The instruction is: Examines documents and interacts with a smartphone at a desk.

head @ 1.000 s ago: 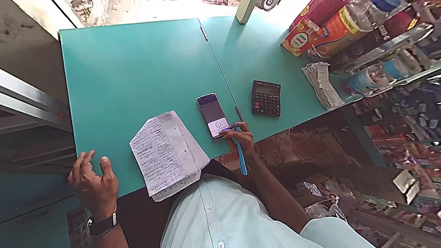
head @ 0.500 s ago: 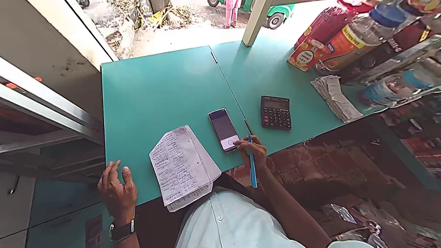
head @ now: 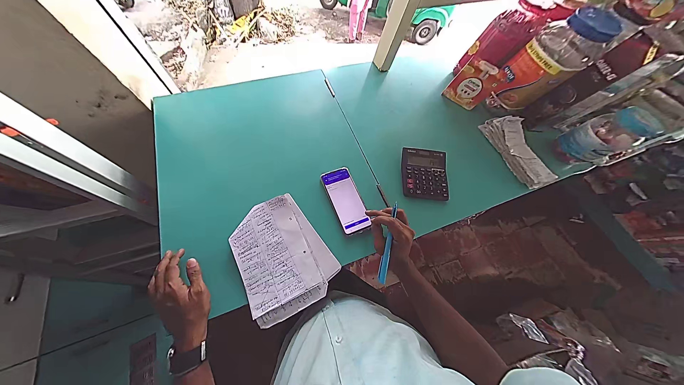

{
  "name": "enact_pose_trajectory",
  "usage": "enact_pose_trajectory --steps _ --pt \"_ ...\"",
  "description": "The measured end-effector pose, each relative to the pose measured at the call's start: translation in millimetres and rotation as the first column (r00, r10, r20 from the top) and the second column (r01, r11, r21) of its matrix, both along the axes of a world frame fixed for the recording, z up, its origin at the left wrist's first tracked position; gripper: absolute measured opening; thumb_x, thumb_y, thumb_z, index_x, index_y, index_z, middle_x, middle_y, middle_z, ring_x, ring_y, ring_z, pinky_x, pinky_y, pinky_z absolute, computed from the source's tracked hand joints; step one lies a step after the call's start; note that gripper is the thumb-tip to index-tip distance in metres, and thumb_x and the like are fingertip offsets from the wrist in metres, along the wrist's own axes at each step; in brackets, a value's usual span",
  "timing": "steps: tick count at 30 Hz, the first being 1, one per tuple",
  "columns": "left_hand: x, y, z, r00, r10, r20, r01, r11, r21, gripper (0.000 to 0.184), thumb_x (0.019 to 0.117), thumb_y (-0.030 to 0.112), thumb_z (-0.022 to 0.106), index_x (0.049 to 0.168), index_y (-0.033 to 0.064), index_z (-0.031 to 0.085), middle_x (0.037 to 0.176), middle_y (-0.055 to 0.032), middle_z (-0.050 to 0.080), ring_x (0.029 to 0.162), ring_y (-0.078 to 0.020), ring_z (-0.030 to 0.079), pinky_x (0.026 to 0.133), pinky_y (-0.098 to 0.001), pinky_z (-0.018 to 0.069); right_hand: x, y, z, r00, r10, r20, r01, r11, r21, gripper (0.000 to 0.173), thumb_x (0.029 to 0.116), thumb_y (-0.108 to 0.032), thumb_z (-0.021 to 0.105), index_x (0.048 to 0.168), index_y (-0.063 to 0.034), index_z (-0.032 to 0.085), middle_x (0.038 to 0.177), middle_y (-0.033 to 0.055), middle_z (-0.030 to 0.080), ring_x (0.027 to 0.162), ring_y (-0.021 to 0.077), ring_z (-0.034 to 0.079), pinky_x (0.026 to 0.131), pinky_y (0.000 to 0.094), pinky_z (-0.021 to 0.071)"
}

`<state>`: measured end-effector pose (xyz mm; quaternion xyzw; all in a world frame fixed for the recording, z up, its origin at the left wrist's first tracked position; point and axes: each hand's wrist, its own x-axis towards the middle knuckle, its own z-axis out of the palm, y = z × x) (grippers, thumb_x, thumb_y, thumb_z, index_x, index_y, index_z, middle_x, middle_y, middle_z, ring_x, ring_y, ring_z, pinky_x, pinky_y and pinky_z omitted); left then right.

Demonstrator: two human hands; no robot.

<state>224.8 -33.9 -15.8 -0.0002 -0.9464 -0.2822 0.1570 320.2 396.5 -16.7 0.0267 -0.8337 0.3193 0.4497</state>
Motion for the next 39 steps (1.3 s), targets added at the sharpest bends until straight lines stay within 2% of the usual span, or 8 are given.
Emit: enact_pose_trajectory --steps 7,15,19,26,28,31,36,39 --pt "2 0 2 1.0 -0.013 0.0 0.013 1.0 0.002 0.055 0.1077 0.041 0.037 0.136 0.0004 0.06 0.145 -0.024 0.054 0.141 -0.039 0.046 0.12 -0.052 0.0277 4 3 0 0.993 0.109 0.054 -0.11 0.994 0.018 0.012 0.0947 -0.011 0.059 0.091 -0.0097 0.071 0.093 0.0032 0.078 0.093 0.0137 0.07 0.092 0.0275 0.052" --pt "3 -1 1 1.0 -0.011 0.013 0.01 1.0 0.007 0.055 0.1075 0.042 0.037 0.137 0.0013 0.059 0.146 -0.0238 0.053 0.142 -0.0385 0.045 0.12 -0.0518 0.0269 5 5 -3 0.994 0.083 0.072 -0.085 0.996 0.029 0.014 0.0922 -0.011 0.058 0.084 -0.0096 0.069 0.086 0.0026 0.077 0.088 0.0137 0.069 0.088 0.0268 0.0519" --pt "3 -1 2 1.0 -0.001 0.02 0.001 1.0 0.007 0.055 0.1075 0.042 0.036 0.138 0.0022 0.059 0.147 -0.0228 0.053 0.142 -0.0376 0.044 0.12 -0.0515 0.0265 6 4 -1 0.989 0.11 0.102 -0.114 0.993 0.039 0.016 0.0932 -0.013 0.057 0.084 -0.0108 0.07 0.087 0.0025 0.077 0.089 0.0141 0.069 0.091 0.0285 0.0498" --pt "3 -1 3 1.0 -0.006 0.016 0.006 1.0 0.013 0.055 0.1077 0.041 0.037 0.138 0.0011 0.059 0.146 -0.0228 0.054 0.141 -0.038 0.045 0.12 -0.0516 0.0273 8 11 -2 0.952 0.296 0.077 -0.296 0.955 -0.014 0.017 0.0983 -0.017 0.056 0.09 -0.0143 0.07 0.089 0.0012 0.076 0.092 0.0142 0.068 0.095 0.0312 0.0484" --pt "3 -2 2 1.0 -0.009 0.021 0.008 1.0 0.014 0.056 0.1075 0.042 0.037 0.138 0.0006 0.058 0.146 -0.0228 0.054 0.142 -0.0389 0.044 0.12 -0.0518 0.027 10 12 -2 0.982 0.185 0.037 -0.182 0.98 -0.083 0.015 0.0965 -0.013 0.056 0.087 -0.0137 0.069 0.086 -0.0003 0.075 0.088 0.0114 0.067 0.088 0.0265 0.0518" --pt "3 -1 1 1.0 -0.007 0.025 0.006 1.0 0.021 0.056 0.1073 0.042 0.037 0.138 0.0008 0.058 0.147 -0.0224 0.054 0.142 -0.0384 0.044 0.121 -0.0501 0.0267 8 10 2 0.995 -0.034 0.089 0.046 0.99 -0.135 0.017 0.0873 -0.006 0.057 0.077 -0.0094 0.07 0.076 0.0004 0.073 0.08 0.0108 0.066 0.078 0.025 0.0512" --pt "4 0 3 1.0 0.003 0.021 -0.003 1.0 0.022 0.055 0.1074 0.042 0.037 0.138 0.0014 0.059 0.146 -0.0216 0.055 0.142 -0.0382 0.045 0.12 -0.0499 0.0275 3 7 -2 0.996 0.015 0.091 -0.015 1.0 -0.003 0.018 0.0869 -0.009 0.059 0.076 -0.0094 0.073 0.076 0.0018 0.075 0.079 0.0114 0.067 0.089 0.0289 0.0493" --pt "4 1 5 1.0 0.004 0.023 -0.004 1.0 0.026 0.056 0.1074 0.042 0.037 0.138 0.0009 0.058 0.146 -0.0229 0.054 0.142 -0.0388 0.044 0.12 -0.0507 0.0271 3 7 -1 0.997 0.009 0.077 -0.009 1.0 -0.005 0.019 0.0878 -0.009 0.059 0.076 -0.0093 0.074 0.076 0.0023 0.074 0.08 0.0126 0.066 0.088 0.0282 0.0496"
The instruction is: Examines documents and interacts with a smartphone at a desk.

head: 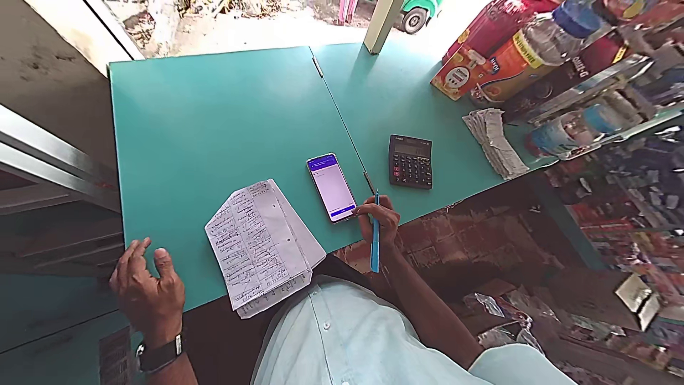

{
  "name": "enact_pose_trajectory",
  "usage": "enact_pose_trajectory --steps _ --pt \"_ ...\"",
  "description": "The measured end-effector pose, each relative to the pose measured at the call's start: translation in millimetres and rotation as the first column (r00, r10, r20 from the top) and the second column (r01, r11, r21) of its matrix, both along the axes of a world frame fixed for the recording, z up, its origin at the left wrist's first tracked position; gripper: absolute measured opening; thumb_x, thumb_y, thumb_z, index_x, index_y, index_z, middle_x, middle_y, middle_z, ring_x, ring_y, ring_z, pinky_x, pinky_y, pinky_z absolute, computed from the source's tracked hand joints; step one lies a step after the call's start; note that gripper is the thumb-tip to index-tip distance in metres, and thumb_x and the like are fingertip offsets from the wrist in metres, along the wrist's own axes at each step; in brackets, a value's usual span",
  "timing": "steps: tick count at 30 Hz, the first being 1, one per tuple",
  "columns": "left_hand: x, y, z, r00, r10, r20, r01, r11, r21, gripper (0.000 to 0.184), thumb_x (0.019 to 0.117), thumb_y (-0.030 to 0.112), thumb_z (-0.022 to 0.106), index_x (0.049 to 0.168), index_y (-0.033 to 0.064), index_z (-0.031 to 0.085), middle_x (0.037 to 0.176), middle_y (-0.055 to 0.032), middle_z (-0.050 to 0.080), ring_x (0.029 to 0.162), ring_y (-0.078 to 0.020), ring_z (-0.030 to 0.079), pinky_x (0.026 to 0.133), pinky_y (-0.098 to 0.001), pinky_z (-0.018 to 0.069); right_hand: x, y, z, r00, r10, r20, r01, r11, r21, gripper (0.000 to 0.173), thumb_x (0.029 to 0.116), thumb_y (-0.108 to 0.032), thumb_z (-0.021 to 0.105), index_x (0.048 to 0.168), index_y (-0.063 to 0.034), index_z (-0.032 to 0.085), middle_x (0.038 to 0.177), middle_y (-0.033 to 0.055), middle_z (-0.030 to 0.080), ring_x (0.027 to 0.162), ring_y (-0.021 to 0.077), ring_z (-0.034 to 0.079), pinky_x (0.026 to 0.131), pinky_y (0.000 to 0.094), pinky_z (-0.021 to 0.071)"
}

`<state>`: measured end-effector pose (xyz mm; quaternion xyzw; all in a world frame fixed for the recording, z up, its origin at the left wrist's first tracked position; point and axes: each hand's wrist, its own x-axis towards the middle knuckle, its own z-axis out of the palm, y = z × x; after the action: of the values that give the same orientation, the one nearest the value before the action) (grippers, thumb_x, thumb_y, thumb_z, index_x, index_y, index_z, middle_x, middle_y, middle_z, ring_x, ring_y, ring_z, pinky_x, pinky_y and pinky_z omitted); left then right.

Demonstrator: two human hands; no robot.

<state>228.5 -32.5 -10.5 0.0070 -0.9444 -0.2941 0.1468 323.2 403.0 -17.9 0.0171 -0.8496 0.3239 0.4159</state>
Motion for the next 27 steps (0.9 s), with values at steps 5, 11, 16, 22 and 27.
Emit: enact_pose_trajectory --steps 5,11,16,22,27 --pt "1 -2 -5 1.0 -0.001 -0.001 0.001 1.0 0.002 0.056 0.108 0.042 0.036 0.14 0.0009 0.057 0.147 -0.0223 0.053 0.143 -0.0363 0.044 0.121 -0.0492 0.0258 4 -2 3 1.0 -0.017 0.018 0.018 0.999 -0.031 0.019 0.0888 -0.009 0.057 0.078 -0.01 0.072 0.08 0.0014 0.076 0.084 0.013 0.067 0.087 0.0275 0.0501" --pt "0 -2 -5 1.0 -0.003 -0.005 0.003 1.0 0.002 0.056 0.1079 0.042 0.036 0.139 0.0009 0.057 0.146 -0.0219 0.054 0.143 -0.0364 0.044 0.121 -0.0491 0.0264 -2 -8 3 0.989 -0.144 0.019 0.145 0.989 -0.027 0.012 0.0891 -0.009 0.061 0.082 -0.011 0.071 0.092 0.0012 0.078 0.094 0.013 0.067 0.092 0.0291 0.048" --pt "-1 -2 -6 1.0 0.012 -0.015 -0.013 1.0 -0.012 0.055 0.1076 0.042 0.038 0.138 0.0017 0.058 0.146 -0.021 0.055 0.142 -0.0349 0.045 0.121 -0.0484 0.0276 -2 -6 2 0.989 -0.145 0.003 0.145 0.989 -0.009 0.014 0.0944 -0.017 0.062 0.094 -0.009 0.072 0.099 0.002 0.078 0.1 0.0152 0.067 0.095 0.0332 0.0481" --pt "7 -1 11 0.965 0.033 -0.26 0.005 0.99 0.143 0.042 0.1051 0.029 0.049 0.126 -0.0035 0.066 0.14 -0.0243 0.058 0.134 -0.035 0.052 0.113 -0.0441 0.0393 3 -9 6 0.984 -0.14 0.109 0.141 0.99 -0.003 0.012 0.0954 -0.012 0.063 0.099 -0.005 0.072 0.105 0.0072 0.076 0.107 0.0212 0.066 0.096 0.0362 0.0501" --pt "35 22 129 0.866 -0.078 -0.494 0.342 0.814 0.471 0.034 0.1048 0.006 0.046 0.135 -0.0092 0.05 0.141 -0.0171 0.057 0.132 -0.0306 0.055 0.108 -0.0515 0.0479 0 -5 3 0.989 -0.143 0.034 0.143 0.99 0.02 0.013 0.0955 -0.01 0.062 0.099 -0.004 0.072 0.105 0.0081 0.077 0.105 0.0215 0.067 0.094 0.0343 0.0509"
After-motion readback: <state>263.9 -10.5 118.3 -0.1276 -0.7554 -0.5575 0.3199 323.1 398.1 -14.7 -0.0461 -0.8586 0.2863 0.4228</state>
